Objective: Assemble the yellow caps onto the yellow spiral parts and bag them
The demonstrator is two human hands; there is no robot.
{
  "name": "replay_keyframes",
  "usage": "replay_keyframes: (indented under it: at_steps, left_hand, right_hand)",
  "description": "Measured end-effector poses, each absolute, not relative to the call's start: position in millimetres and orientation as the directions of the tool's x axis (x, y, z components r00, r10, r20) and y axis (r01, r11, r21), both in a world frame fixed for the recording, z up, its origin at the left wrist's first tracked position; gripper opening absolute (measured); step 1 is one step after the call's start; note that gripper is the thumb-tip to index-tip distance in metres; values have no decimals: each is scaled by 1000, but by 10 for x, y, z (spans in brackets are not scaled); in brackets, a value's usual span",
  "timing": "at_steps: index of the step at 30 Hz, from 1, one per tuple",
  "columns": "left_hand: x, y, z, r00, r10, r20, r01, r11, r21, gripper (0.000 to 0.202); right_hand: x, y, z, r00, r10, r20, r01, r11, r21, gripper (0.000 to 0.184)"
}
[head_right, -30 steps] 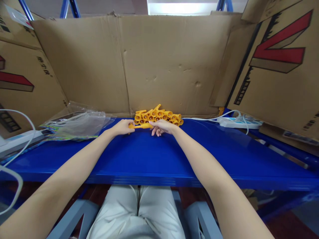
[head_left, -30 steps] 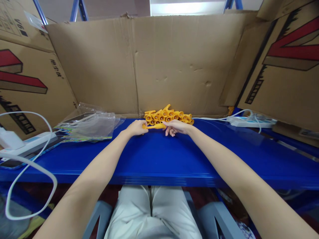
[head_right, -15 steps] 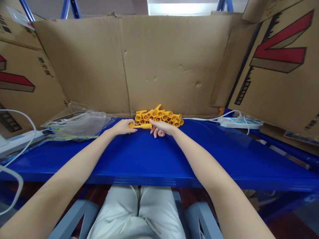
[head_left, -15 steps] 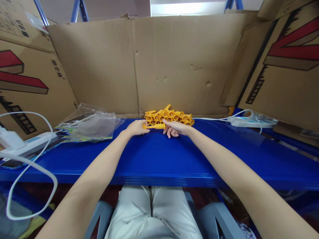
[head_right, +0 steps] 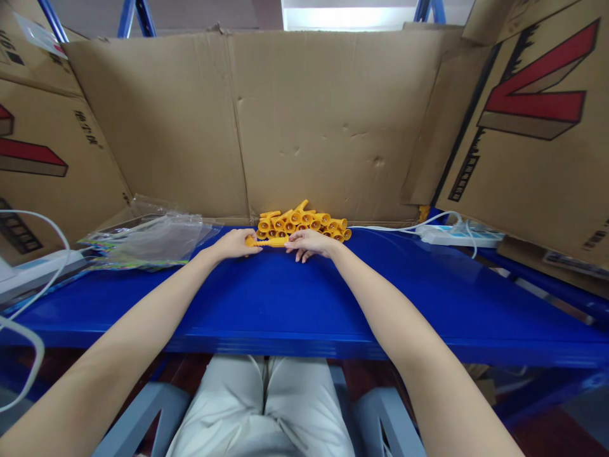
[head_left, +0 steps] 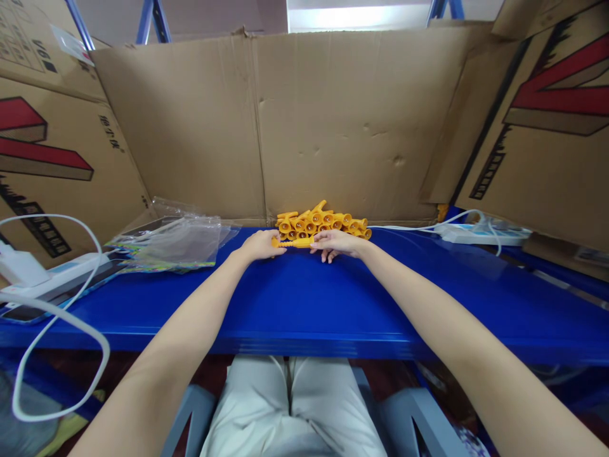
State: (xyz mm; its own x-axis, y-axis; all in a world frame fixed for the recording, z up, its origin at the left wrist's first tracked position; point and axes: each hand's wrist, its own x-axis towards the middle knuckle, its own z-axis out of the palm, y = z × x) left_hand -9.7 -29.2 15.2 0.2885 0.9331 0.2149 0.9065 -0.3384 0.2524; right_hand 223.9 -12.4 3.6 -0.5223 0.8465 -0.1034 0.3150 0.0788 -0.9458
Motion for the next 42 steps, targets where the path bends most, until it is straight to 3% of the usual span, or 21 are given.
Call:
replay_keyframes:
  at_steps: [10,25,42]
  left_hand:
    - [-102,-287,148,291,930,225,909,-342,238,29]
    - [-121,-215,96,300,922,246,919,-349,183,38]
    - [-124,-215,92,298,921,250,919,-348,183,38]
  right_hand:
    - [2222,-146,50,-511,851,-118,325,65,-943,22]
    - [2175,-101,20,-454,874,-172,359,3,-933,46]
    - [2147,31,-55,-414,883,-220,298,-96,-950,47]
